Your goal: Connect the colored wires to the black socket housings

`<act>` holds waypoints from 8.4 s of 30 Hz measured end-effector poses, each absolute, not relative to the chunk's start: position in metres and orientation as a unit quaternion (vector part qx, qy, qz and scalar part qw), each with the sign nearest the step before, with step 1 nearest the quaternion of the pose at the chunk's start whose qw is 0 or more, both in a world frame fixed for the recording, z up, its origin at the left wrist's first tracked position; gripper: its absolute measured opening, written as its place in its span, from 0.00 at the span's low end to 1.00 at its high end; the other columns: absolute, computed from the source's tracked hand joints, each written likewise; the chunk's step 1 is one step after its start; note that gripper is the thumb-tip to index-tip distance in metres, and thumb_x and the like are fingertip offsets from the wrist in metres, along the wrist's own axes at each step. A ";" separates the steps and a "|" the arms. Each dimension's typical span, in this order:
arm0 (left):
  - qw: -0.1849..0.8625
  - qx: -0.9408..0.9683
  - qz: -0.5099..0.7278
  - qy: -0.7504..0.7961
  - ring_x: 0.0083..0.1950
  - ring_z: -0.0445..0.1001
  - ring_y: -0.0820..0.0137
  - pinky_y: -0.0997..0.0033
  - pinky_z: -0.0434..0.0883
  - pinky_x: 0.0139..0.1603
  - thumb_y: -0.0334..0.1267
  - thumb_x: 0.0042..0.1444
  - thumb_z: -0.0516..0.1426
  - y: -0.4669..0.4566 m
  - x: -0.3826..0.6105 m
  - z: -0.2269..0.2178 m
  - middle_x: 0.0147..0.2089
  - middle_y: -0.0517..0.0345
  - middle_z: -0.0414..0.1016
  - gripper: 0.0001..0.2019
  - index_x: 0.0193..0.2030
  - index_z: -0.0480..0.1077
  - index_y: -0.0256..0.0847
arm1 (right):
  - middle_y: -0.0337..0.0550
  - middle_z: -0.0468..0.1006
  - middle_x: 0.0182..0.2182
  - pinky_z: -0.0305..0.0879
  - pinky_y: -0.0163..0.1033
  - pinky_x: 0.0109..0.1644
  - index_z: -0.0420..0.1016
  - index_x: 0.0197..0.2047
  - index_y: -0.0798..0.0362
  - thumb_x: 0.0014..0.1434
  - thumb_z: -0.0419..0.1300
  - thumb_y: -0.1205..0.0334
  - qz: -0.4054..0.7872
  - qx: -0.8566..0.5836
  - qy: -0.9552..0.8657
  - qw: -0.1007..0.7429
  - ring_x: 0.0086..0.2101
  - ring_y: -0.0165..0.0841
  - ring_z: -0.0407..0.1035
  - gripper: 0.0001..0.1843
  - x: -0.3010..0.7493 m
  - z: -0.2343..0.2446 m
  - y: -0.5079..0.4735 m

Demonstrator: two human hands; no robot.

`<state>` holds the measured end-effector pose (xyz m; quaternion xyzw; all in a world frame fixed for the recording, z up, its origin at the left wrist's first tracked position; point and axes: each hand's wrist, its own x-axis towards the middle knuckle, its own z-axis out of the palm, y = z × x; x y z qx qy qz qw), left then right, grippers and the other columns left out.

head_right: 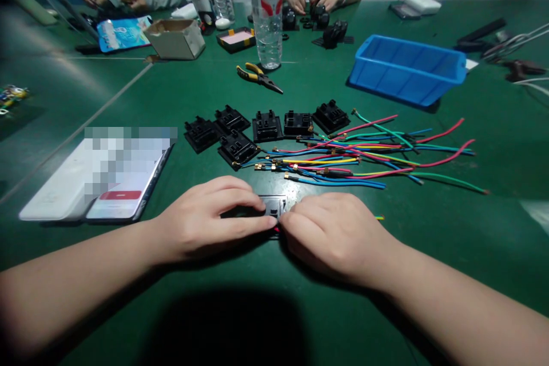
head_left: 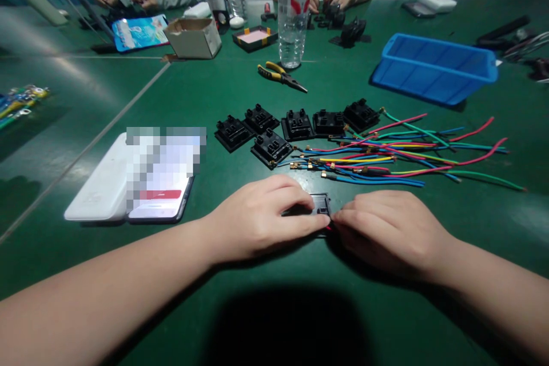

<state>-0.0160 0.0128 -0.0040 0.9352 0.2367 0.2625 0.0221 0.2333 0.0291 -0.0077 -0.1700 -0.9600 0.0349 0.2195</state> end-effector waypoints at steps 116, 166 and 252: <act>0.003 0.918 0.283 0.277 0.41 0.75 0.69 0.71 0.72 0.41 0.34 0.65 0.55 0.012 -0.016 -0.003 0.45 0.51 0.78 0.09 0.44 0.78 0.42 | 0.44 0.78 0.31 0.60 0.37 0.31 0.74 0.42 0.55 0.64 0.56 0.69 0.049 -0.196 -0.952 0.231 0.28 0.31 0.67 0.06 0.235 -0.010 0.031; 0.095 0.924 0.257 0.265 0.50 0.68 0.63 0.61 0.70 0.50 0.28 0.62 0.54 0.017 -0.021 -0.008 0.50 0.49 0.74 0.13 0.51 0.74 0.41 | 0.51 0.73 0.39 0.59 0.49 0.42 0.67 0.39 0.51 0.64 0.52 0.58 -0.056 -0.536 -0.820 0.193 0.41 0.45 0.63 0.07 0.237 -0.020 0.051; 0.143 0.915 0.254 0.278 0.52 0.66 0.66 0.65 0.66 0.53 0.26 0.62 0.54 0.017 -0.022 -0.007 0.50 0.53 0.72 0.14 0.51 0.73 0.42 | 0.46 0.78 0.35 0.61 0.41 0.39 0.72 0.39 0.54 0.62 0.52 0.65 0.051 -0.464 -0.868 0.171 0.36 0.39 0.69 0.08 0.234 -0.013 0.047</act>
